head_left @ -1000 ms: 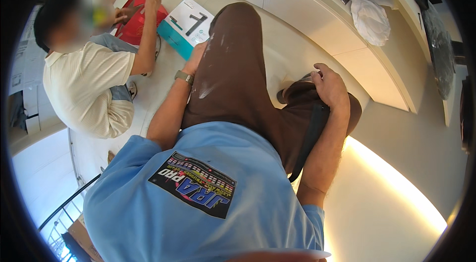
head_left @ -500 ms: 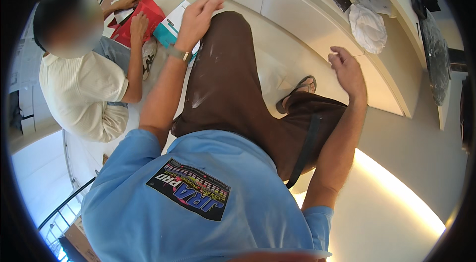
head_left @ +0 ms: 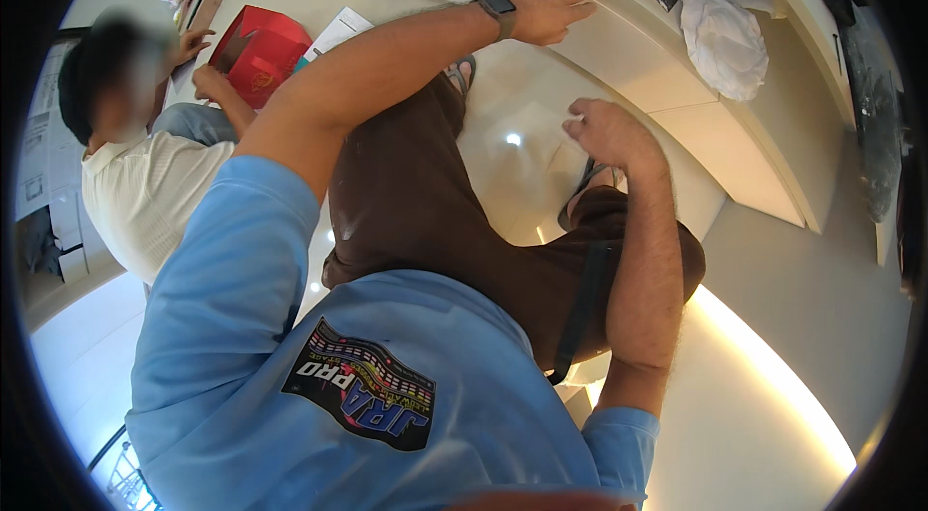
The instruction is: The person sits on the floor and applies a white trim strip to the edge of a cabinet door, then wipes the surface with a cloth. The person later picks up a cardboard piece and places it into the cabinet.
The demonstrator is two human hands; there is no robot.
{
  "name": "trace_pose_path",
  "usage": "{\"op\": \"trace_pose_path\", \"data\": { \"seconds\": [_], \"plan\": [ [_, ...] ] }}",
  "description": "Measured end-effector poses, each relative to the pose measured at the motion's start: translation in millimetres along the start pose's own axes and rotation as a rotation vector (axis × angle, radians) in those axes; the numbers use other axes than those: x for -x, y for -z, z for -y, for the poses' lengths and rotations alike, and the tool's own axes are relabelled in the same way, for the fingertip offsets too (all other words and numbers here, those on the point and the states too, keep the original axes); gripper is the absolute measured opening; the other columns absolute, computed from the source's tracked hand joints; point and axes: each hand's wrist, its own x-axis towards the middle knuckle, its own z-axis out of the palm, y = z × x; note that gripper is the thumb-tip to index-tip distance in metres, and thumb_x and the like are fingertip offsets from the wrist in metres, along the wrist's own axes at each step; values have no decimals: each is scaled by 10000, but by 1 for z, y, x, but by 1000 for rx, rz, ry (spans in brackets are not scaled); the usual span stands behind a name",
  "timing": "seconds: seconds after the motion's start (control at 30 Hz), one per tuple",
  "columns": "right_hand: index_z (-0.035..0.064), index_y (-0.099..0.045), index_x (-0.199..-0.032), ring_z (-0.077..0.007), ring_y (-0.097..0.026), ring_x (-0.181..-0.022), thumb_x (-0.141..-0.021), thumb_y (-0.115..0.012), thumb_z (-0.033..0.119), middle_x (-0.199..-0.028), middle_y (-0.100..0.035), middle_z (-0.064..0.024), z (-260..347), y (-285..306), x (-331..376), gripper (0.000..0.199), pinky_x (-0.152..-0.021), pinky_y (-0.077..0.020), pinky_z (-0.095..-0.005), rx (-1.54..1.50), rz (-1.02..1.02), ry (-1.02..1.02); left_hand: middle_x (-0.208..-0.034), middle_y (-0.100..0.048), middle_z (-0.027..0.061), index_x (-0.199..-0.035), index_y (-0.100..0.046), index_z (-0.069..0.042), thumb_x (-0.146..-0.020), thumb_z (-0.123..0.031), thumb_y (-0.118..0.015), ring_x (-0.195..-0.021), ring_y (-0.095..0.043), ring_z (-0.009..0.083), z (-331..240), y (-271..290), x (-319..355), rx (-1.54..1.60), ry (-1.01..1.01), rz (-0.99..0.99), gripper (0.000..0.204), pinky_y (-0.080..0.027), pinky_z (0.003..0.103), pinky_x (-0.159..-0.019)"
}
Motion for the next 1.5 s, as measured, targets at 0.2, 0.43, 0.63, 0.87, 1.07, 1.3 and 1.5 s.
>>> {"op": "trace_pose_path", "data": {
  "seconds": [0.2, 0.43, 0.63, 0.87, 1.07, 1.3, 1.5],
  "plan": [
    [-11, -599, -1140, -372, -609, -998, -854, -558, 258, -1038, -637, -252, -18, 20, 6, 395, -896, -458, -418, -2, -121, -148, -1465, -323, 127, -1393, -353, -45, -820, -175, -536, -1347, -326, 287, -24, -35, -24, -40, 100, -27, 616, -296, 459, -1071],
    [-8, -592, -1155, -371, -609, -998, -864, -538, 252, -1049, -637, -242, -25, 17, 11, 393, -892, -459, -416, -22, -75, -161, -1444, -350, 135, -1410, -316, -53, -786, -298, -626, -1343, -328, 309, -37, -43, -29, 67, 269, -35, 738, -284, 480, -1074],
    [-2, -600, -1152, -375, -615, -983, -871, -537, 231, -1037, -639, -241, -50, 24, 17, 371, -892, -460, -417, -36, -288, -194, -1408, -397, 132, -1382, -368, -59, -754, -304, -647, -1322, -361, 298, -39, -34, -25, 72, 253, -49, 729, -321, 466, -1052],
    [54, -579, -1193, -356, -563, -1086, -867, -528, 205, -1208, -566, -197, -88, 13, 20, 363, -914, -460, -447, 26, -632, -297, -1415, -403, 113, -1363, -405, -69, -748, -286, -639, -1303, -391, 282, -39, -30, -16, 118, 243, -5, 693, -349, 446, -1041],
    [92, -517, -1276, -345, -528, -1151, -883, -506, 224, -1291, -522, -157, -110, -1, 13, 414, -942, -445, -474, 128, -614, -417, -1398, -432, 111, -1347, -434, -71, -750, -242, -613, -1300, -398, 266, -35, -31, -8, 156, 207, -15, 646, -349, 418, -1053],
    [91, -541, -1234, -345, -578, -1079, -892, -467, 259, -1216, -578, -165, -129, -20, 10, 388, -924, -447, -475, 108, -409, -492, -1385, -460, 56, -1321, -482, -99, -763, -243, -572, -1305, -396, 226, -37, -33, -2, 163, 245, 92, 582, -354, 428, -1039],
    [41, -646, -1022, -333, -641, -916, -861, -531, 256, -937, -666, -188, -121, -27, 27, 293, -828, -486, -412, -41, -441, -291, -1329, -505, 58, -1281, -510, -94, -774, -310, -599, -1159, -531, 246, -31, -34, 6, 180, 196, 132, 559, -473, 425, -899]
  ]
}}
